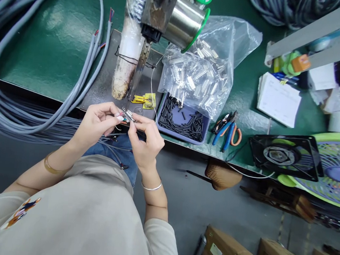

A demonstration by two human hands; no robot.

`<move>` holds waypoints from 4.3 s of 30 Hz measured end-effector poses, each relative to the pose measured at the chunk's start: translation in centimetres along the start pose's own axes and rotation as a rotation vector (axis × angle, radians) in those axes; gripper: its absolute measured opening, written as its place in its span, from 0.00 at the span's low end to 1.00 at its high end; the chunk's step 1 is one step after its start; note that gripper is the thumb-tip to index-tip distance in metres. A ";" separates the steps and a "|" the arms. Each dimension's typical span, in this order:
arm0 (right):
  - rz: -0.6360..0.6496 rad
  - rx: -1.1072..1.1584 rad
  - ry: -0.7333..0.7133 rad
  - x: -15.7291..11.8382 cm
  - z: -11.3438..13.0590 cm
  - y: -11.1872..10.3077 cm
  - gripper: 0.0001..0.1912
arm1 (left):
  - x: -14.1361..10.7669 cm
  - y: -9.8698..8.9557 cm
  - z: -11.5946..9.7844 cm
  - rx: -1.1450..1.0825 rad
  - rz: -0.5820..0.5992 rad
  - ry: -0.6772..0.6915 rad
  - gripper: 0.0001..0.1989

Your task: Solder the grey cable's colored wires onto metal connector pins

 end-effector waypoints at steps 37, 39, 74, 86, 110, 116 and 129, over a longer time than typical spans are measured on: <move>0.038 -0.156 -0.166 0.8 1.7 0.5 0.08 | 0.4 0.1 -0.7 0.017 -0.040 0.018 0.08; 0.016 -0.154 -0.168 1.0 2.0 0.3 0.08 | 0.5 0.3 -1.0 0.013 -0.038 0.020 0.07; 0.050 0.027 0.007 -1.1 0.5 -0.8 0.08 | -1.6 0.0 1.3 -0.088 0.067 -0.127 0.09; 0.087 -0.012 -0.029 -0.7 0.8 0.0 0.07 | -0.8 -0.8 0.7 -0.091 -0.075 -0.047 0.08; 0.040 -0.119 -0.187 0.4 1.5 0.1 0.10 | -0.2 -0.5 -0.7 0.007 -0.150 0.085 0.08; 0.055 -0.148 -0.223 0.4 2.0 0.2 0.10 | -0.2 -0.5 -0.9 -0.001 -0.150 0.092 0.07; 0.057 -0.142 -0.204 -0.1 1.8 0.0 0.09 | -0.2 -0.4 0.0 -0.014 -0.088 -0.017 0.08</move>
Point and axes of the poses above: each hand's wrist, its own x-axis towards the middle knuckle, its own y-axis out of the palm, z = x × y, the point moved 10 cm from there along x, towards the middle knuckle
